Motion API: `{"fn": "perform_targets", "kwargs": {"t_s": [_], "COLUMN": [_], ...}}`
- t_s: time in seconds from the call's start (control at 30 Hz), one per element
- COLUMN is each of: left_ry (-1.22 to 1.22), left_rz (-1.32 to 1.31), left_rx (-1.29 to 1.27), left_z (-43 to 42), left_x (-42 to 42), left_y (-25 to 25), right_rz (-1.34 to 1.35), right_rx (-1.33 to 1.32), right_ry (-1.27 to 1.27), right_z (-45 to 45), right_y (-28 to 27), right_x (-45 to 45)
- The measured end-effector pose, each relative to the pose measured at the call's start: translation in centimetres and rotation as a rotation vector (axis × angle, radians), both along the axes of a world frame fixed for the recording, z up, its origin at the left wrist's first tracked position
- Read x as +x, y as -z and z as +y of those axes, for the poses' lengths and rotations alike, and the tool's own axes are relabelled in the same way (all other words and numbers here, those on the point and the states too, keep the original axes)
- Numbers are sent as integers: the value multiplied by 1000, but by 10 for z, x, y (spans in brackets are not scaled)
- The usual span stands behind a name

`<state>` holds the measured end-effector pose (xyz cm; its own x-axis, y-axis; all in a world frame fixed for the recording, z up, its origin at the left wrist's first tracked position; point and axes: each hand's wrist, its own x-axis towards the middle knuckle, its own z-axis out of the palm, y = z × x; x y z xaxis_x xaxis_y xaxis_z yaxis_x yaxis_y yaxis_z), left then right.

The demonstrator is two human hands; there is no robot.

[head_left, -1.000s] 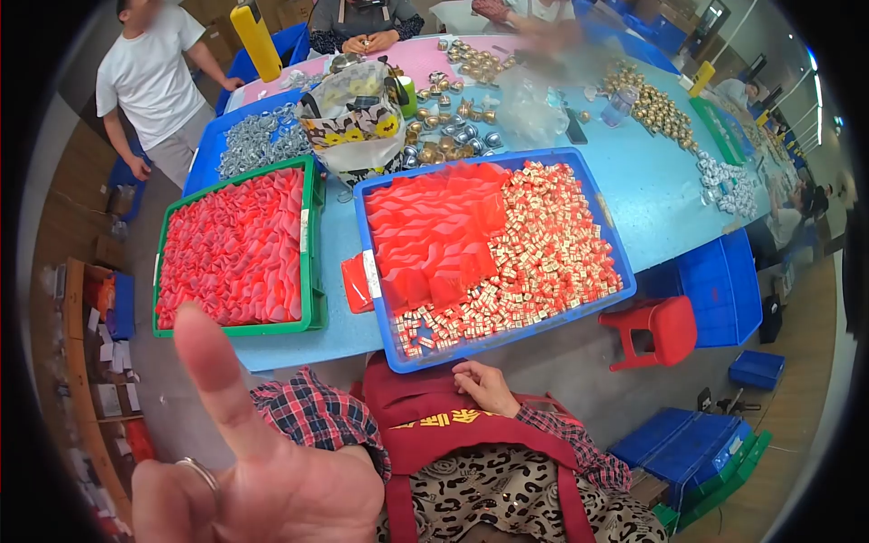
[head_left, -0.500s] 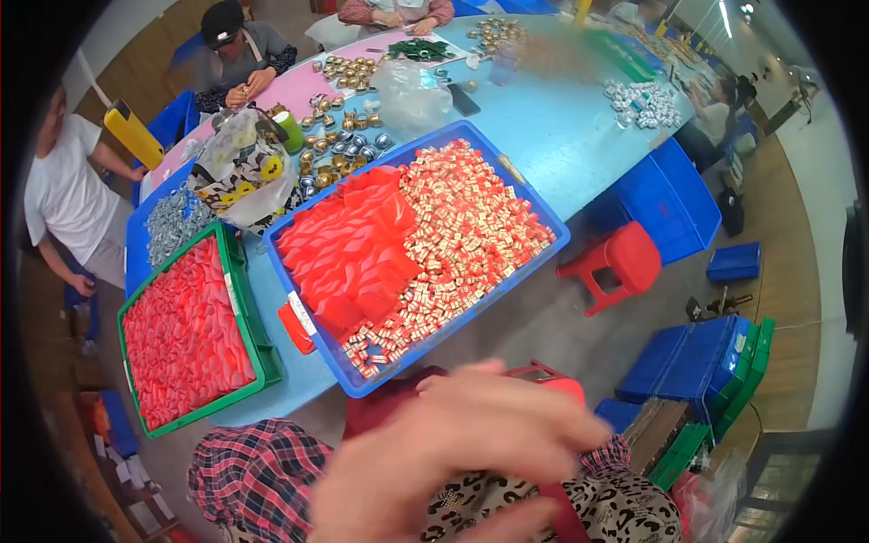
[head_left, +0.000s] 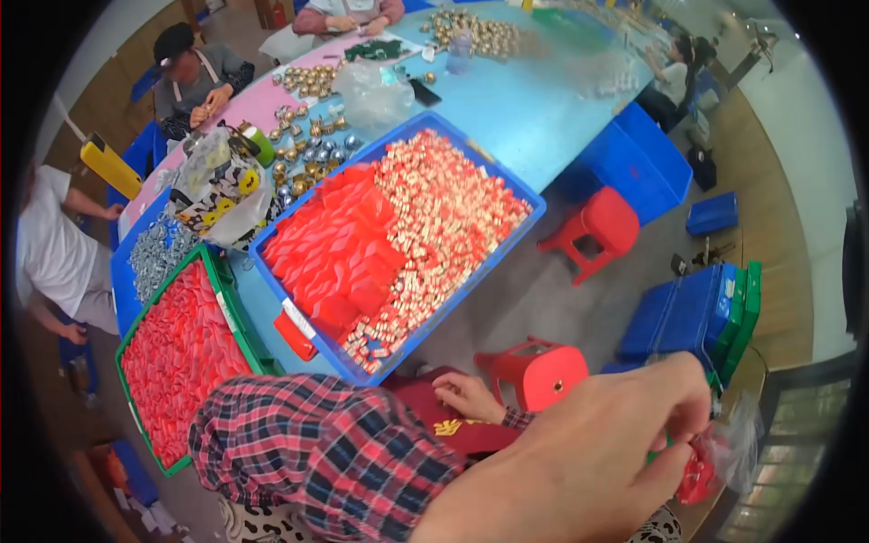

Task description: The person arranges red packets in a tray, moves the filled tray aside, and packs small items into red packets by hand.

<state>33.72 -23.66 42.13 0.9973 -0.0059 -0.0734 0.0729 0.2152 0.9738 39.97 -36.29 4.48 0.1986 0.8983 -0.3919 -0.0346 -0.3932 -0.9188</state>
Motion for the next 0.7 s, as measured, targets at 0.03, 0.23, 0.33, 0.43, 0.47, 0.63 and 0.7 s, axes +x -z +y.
{"fn": "perform_targets", "kwargs": {"t_s": [0.03, 0.23, 0.33, 0.43, 0.47, 0.63, 0.7], "left_ry": [23, 77, 105, 143, 152, 168, 130], "left_rz": [-72, -202, -273, -417, -464, -735, -817], "left_rx": [26, 116, 194, 284, 316, 484, 452], "left_z": [-10, -24, -12, 3, 7, 15, 4], "left_x": [3, -21, -34, -37, -38, -40, -41], "left_y": [11, 69, 85, 96, 100, 112, 130], "right_rz": [19, -25, 38, 30, 30, 64, 65], "right_rx": [-15, -115, -83, -111, -118, -144, -140], "right_ry": [63, 221, 332, 374, 385, 508, 547], "right_z": [-1, -4, -17, -19, -19, -23, -25], "right_y": [0, -12, 2, 5, 6, 11, 13], "right_x": [-7, -38, -60, -73, -79, -97, -102]}}
